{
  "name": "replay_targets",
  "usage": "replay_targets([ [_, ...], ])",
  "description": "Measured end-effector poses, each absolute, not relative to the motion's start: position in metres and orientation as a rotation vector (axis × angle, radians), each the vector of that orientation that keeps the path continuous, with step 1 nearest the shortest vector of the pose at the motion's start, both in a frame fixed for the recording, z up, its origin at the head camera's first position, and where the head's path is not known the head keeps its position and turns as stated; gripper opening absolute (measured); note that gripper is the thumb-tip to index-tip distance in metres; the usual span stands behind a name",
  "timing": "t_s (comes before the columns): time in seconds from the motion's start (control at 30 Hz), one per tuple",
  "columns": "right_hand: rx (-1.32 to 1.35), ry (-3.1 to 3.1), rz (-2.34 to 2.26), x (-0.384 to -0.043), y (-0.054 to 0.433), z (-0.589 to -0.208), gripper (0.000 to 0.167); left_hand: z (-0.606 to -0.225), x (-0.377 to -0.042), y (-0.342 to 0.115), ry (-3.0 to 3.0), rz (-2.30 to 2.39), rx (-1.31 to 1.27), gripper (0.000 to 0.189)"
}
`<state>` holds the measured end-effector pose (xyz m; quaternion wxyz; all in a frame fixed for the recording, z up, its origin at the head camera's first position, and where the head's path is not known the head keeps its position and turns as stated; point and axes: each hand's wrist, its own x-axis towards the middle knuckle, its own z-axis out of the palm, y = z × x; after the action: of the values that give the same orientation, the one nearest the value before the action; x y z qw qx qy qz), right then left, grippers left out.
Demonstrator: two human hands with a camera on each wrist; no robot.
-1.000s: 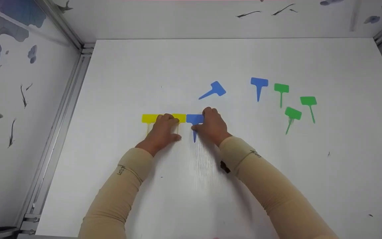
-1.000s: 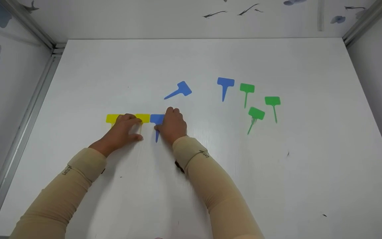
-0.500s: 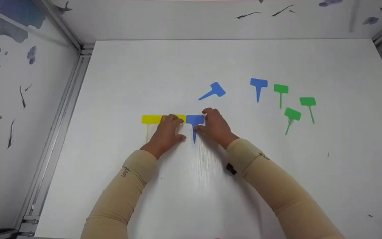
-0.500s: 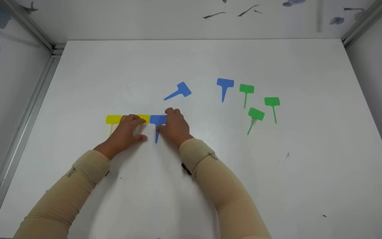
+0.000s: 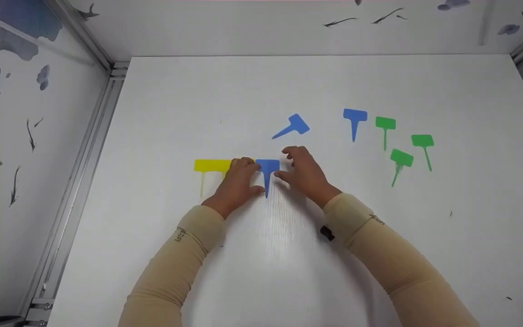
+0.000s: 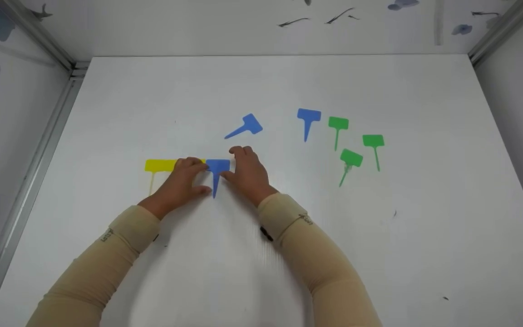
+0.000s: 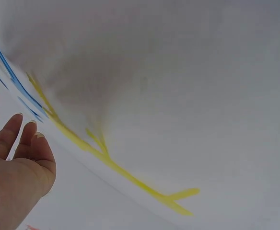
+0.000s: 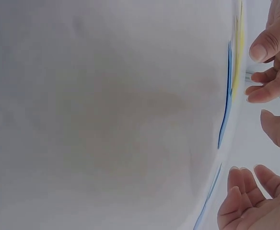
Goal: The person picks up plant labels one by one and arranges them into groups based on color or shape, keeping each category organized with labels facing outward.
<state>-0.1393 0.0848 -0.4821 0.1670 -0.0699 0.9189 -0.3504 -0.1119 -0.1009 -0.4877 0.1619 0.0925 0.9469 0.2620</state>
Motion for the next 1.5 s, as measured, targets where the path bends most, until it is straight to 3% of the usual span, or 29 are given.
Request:
replay_targets([
  [0.5, -0.208, 2.653, -1.013, -0.142, 0.103, -0.485, 0.059, -0.490, -0.114, -0.092, 2.678, 0.702, 0.290, 0.061],
  [1.5, 0.289, 2.725, -1.114, -0.192, 0.099, -0.484, 0.062, -0.494, -0.121, -0.086, 2.680, 0.642, 0.343, 0.059],
])
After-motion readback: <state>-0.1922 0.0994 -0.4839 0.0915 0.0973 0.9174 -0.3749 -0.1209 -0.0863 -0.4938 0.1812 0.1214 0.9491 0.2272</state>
